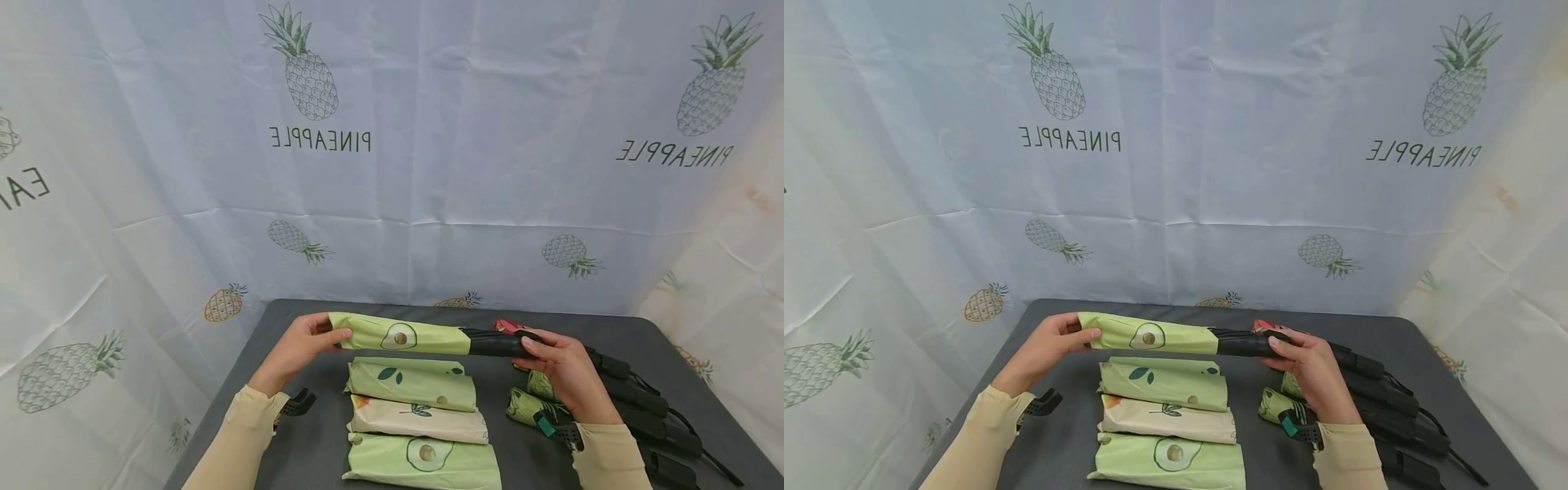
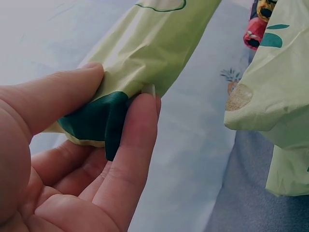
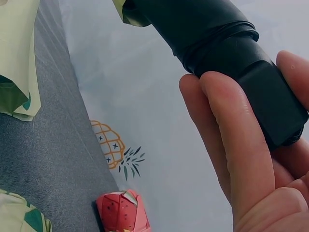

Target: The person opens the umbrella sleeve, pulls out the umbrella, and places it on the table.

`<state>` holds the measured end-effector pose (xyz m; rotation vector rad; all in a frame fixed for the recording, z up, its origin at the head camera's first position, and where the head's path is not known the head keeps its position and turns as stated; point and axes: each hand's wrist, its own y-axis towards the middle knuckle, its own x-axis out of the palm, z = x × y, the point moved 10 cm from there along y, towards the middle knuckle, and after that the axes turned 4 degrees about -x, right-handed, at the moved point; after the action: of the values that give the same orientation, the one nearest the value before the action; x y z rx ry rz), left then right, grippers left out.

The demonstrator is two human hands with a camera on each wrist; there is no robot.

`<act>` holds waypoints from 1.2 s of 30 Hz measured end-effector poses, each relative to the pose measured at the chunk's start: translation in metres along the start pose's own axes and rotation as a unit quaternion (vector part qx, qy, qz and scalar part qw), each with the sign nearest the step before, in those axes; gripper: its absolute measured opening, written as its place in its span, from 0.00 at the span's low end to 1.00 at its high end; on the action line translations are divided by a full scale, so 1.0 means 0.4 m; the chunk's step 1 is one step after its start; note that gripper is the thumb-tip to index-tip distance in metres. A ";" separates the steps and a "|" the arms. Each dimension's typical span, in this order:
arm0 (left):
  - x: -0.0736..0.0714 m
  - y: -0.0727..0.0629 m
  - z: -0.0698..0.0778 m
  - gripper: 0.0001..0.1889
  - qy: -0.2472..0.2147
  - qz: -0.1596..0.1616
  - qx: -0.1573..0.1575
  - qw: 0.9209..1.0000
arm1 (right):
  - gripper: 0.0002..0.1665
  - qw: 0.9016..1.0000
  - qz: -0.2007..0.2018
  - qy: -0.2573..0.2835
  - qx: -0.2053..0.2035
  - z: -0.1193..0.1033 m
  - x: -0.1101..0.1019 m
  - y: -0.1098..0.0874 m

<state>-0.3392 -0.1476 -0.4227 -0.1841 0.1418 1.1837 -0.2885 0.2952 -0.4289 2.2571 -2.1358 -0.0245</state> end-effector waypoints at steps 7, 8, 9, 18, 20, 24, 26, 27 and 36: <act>-0.004 0.003 -0.006 0.22 0.009 0.004 0.002 1.000 | 0.21 1.000 -0.003 0.006 -0.002 0.001 -0.003 0.001; -0.005 0.004 -0.007 0.22 0.010 0.003 0.002 1.000 | 0.21 1.000 -0.003 0.006 -0.001 0.001 -0.004 0.001; -0.006 0.005 -0.008 0.22 0.011 0.004 0.002 1.000 | 0.21 1.000 -0.004 0.006 -0.001 0.002 -0.004 0.002; -0.014 0.010 -0.021 0.23 0.009 0.012 -0.005 1.000 | 0.17 1.000 -0.008 0.019 -0.001 0.003 -0.005 0.002; -0.017 0.010 -0.023 0.23 0.008 0.013 -0.006 1.000 | 0.17 1.000 -0.009 0.022 -0.003 0.004 -0.006 0.001; -0.028 0.008 -0.027 0.22 0.003 0.018 -0.012 1.000 | 0.16 1.000 -0.008 0.017 -0.012 0.000 -0.015 0.000; -0.033 0.008 -0.027 0.22 0.000 0.017 -0.012 1.000 | 0.16 1.000 -0.005 0.014 -0.017 -0.003 -0.021 0.000; -0.035 0.008 -0.027 0.23 0.000 0.018 -0.012 1.000 | 0.16 1.000 -0.004 0.013 -0.020 -0.005 -0.023 0.000; -0.040 0.014 -0.029 0.24 -0.005 0.020 -0.018 1.000 | 0.15 1.000 0.004 0.020 -0.020 -0.006 -0.037 -0.002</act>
<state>-0.3506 -0.1628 -0.4313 -0.2078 0.1162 1.2280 -0.2886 0.3099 -0.4267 2.2092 -2.1054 -0.0212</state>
